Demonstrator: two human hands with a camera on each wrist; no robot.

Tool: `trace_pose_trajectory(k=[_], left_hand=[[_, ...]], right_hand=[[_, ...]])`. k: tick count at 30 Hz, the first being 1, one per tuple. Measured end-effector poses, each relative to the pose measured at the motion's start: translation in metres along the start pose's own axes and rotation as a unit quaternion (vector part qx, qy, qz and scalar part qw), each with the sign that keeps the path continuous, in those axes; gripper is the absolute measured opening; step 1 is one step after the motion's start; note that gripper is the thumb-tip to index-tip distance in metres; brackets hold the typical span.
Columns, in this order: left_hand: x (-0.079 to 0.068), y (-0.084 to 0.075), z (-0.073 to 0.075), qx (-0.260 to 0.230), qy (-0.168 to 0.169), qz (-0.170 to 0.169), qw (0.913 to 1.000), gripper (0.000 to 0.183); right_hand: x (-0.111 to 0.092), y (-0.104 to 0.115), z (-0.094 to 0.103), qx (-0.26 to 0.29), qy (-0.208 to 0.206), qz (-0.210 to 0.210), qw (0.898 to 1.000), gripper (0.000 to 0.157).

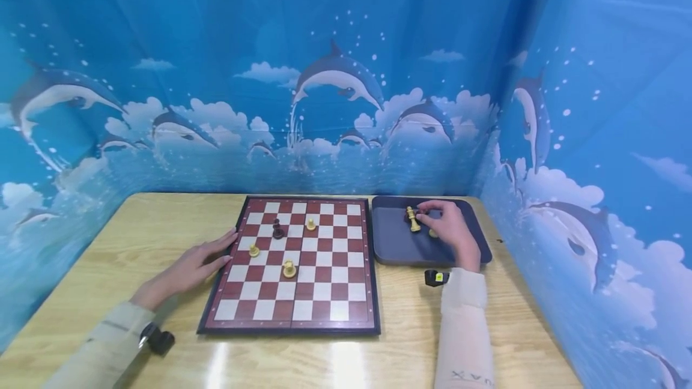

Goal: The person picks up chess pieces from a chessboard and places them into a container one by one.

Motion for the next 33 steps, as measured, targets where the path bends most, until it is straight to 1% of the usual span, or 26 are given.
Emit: trace_pose_trajectory(k=[4,8,13,18,22,28,33], left_hand=[[0.0,0.0,0.0,0.001,0.0,-0.005,1.0,0.055],[0.0,0.001,0.001,0.002,0.0,-0.007,1.0,0.055],[0.0,0.002,0.0,0.004,0.004,-0.001,1.0,0.056],[0.0,0.002,0.0,0.003,0.0,-0.001,1.0,0.055],[-0.001,0.002,-0.001,0.003,0.002,0.007,1.0,0.055],[0.001,0.005,-0.003,0.004,0.009,0.015,0.9998,0.056],[0.002,0.007,-0.004,0.004,0.008,0.014,0.9999,0.056]], right_hand=[[0.0,0.004,0.001,-0.004,-0.003,0.004,1.0,0.03],[0.0,0.012,0.0,-0.003,-0.006,0.017,1.0,0.03],[0.001,0.023,-0.008,0.008,0.006,0.026,1.0,0.028],[0.003,0.037,-0.022,0.03,0.017,0.044,0.998,0.026],[0.005,0.048,-0.035,0.041,0.032,0.061,0.997,0.026],[0.004,0.062,-0.055,0.021,0.053,0.079,0.995,0.025],[0.003,0.071,-0.075,0.02,0.087,0.08,0.993,0.028]])
Point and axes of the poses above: each hand's wrist, its own x-axis towards the middle knuckle, its own z-axis out of the back of the hand, y = z × x, the point moved 8 cm from there along x, towards the middle knuckle, and after that the axes turned 9 degrees about -y, right-handed, at the moved point
